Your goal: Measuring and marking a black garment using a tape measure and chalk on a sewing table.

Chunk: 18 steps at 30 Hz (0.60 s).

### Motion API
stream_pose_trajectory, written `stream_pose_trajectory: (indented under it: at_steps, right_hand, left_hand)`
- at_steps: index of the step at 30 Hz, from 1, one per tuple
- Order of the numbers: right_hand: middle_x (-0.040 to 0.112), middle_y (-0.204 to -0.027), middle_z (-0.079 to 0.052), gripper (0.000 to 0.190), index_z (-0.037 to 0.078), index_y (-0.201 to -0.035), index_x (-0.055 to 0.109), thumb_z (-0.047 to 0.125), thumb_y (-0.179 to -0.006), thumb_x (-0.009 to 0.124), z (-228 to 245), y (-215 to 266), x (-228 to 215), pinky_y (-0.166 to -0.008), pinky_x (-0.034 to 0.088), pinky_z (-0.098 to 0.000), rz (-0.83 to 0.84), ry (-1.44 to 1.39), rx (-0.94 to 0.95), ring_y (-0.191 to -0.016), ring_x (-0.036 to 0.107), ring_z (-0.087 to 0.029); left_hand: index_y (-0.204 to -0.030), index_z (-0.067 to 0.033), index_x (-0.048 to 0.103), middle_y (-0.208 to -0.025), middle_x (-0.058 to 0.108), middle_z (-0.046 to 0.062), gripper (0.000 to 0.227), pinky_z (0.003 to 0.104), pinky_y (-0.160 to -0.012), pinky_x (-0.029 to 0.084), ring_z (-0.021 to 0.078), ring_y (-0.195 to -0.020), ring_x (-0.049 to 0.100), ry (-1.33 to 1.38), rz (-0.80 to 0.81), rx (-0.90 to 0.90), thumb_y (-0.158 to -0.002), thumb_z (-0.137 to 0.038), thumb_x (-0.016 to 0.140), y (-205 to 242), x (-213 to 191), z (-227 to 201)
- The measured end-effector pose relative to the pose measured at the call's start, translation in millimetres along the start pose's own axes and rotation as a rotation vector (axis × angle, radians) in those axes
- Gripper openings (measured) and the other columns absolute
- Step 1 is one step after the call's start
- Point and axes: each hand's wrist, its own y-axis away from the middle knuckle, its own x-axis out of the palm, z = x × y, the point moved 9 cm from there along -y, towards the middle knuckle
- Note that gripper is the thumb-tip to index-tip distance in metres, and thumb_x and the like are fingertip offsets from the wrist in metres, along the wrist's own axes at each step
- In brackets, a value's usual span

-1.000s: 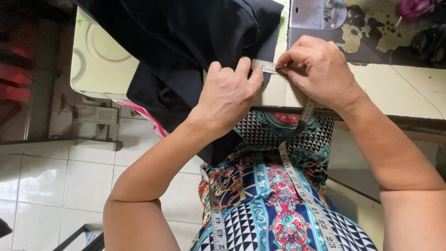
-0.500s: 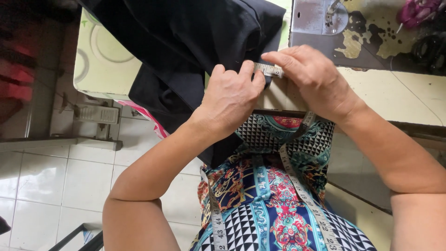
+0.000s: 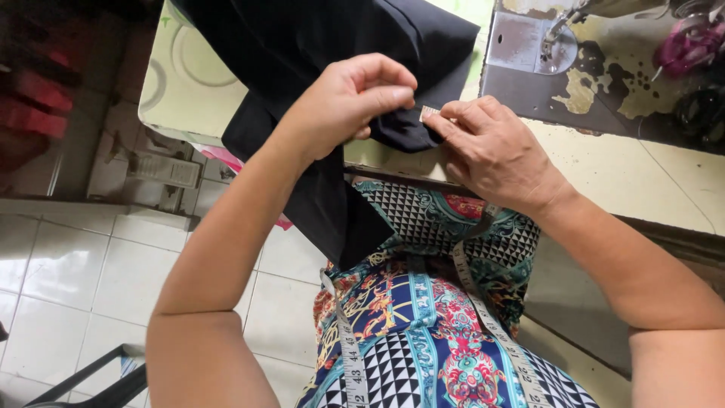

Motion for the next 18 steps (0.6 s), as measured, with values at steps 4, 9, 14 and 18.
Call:
stream_pose_trajectory:
  at_steps: [4, 9, 14, 18]
  right_hand:
    - [0.060, -0.130, -0.018, 0.057, -0.005, -0.140, 0.058, 0.015, -0.088, 0.069, 3.2, -2.4, 1.7, -0.094, 0.050, -0.0396, 0.036, 0.039, -0.023, -0.105, 0.061, -0.032]
    - [0.065, -0.130, -0.019, 0.038, -0.009, -0.133, 0.062, 0.008, -0.099, 0.056, 11.8, -9.9, -13.6, -0.090, 0.051, -0.0399, -0.045, 0.036, -0.059, -0.099, 0.064, -0.032]
    - [0.061, -0.127, -0.019, 0.050, -0.013, -0.134, 0.055, 0.005, -0.087, 0.057, 12.1, -7.0, -0.6, -0.127, 0.037, -0.0481, 0.005, 0.136, -0.120, -0.141, 0.046, -0.033]
    - [0.067, -0.112, -0.017, 0.031, -0.007, -0.124, 0.064, 0.006, -0.097, 0.061, 11.2, -6.0, -15.1, -0.106, 0.050, -0.0443, -0.098, -0.049, -0.101, -0.109, 0.066, -0.032]
  left_hand:
    - [-0.111, -0.0100, 0.066, -0.097, 0.070, 0.007, 0.030, 0.014, -0.040, 0.027, -0.0010, -0.045, 0.036, 0.528, -0.077, -0.327, -0.088, -0.029, 0.072, 2.9, 9.6, 14.9]
    - [-0.115, -0.0119, 0.064, -0.076, 0.053, -0.006, 0.030, 0.015, -0.043, 0.035, -0.0013, -0.052, 0.045, 0.600, -0.038, -0.296, -0.089, -0.024, 0.075, -1.3, 34.5, -7.8]
    - [-0.104, -0.0147, 0.059, -0.073, 0.051, -0.004, 0.032, 0.018, -0.041, 0.028, 0.0019, -0.053, 0.037, 0.428, 0.123, -0.260, -0.084, -0.033, 0.076, -32.2, 65.9, -9.7]
    - [-0.089, -0.0168, 0.057, -0.073, 0.060, -0.003, 0.015, 0.018, -0.040, 0.036, 0.0030, -0.057, 0.049, 0.123, 0.071, -0.331, -0.091, -0.017, 0.073, -60.3, 50.0, 18.1]
